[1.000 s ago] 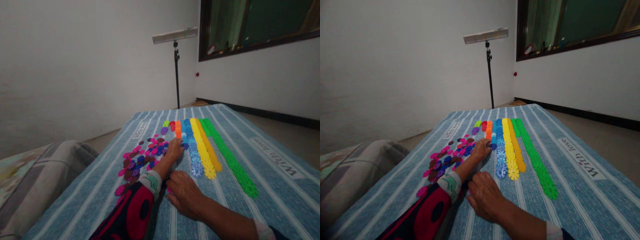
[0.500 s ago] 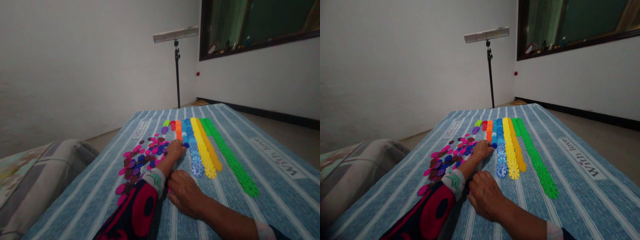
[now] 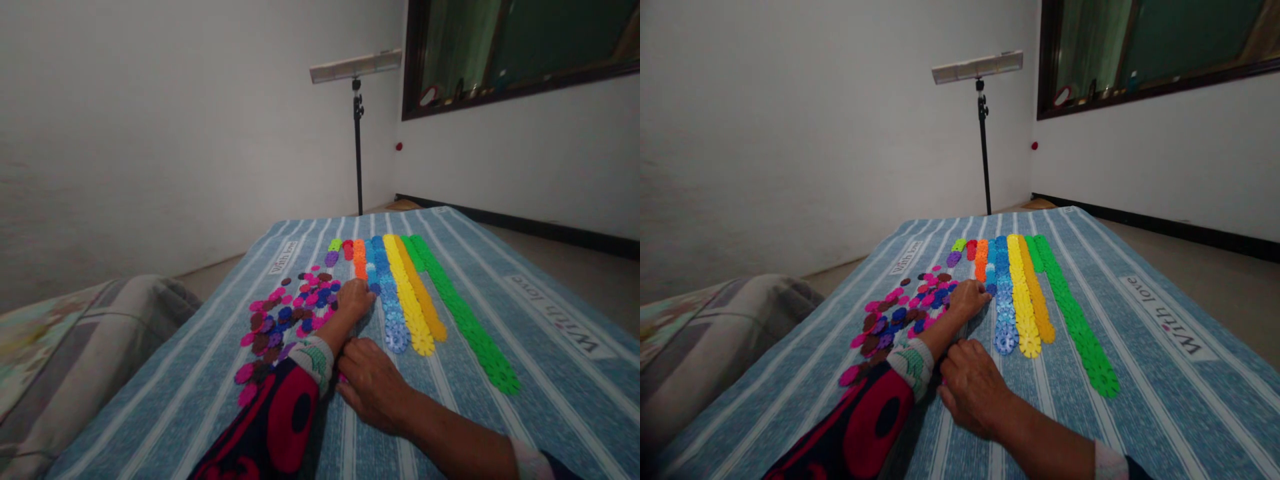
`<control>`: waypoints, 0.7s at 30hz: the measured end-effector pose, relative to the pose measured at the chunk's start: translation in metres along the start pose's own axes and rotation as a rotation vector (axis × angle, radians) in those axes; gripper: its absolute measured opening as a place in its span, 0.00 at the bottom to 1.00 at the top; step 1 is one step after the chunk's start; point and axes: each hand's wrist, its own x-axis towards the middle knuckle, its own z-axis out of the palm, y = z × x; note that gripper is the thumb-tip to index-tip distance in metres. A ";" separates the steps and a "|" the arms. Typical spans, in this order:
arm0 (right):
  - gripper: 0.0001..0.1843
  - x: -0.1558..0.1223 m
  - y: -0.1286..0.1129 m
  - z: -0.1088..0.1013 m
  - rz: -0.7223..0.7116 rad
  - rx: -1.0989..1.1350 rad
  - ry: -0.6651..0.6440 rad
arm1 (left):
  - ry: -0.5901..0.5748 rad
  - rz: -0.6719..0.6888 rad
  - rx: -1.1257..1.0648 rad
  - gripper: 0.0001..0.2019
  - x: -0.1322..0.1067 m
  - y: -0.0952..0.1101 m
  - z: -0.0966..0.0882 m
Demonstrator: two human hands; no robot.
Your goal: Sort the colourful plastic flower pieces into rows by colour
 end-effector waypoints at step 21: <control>0.06 -0.005 0.002 0.002 -0.020 0.007 0.014 | -0.077 -0.006 0.023 0.11 -0.051 -0.126 -0.063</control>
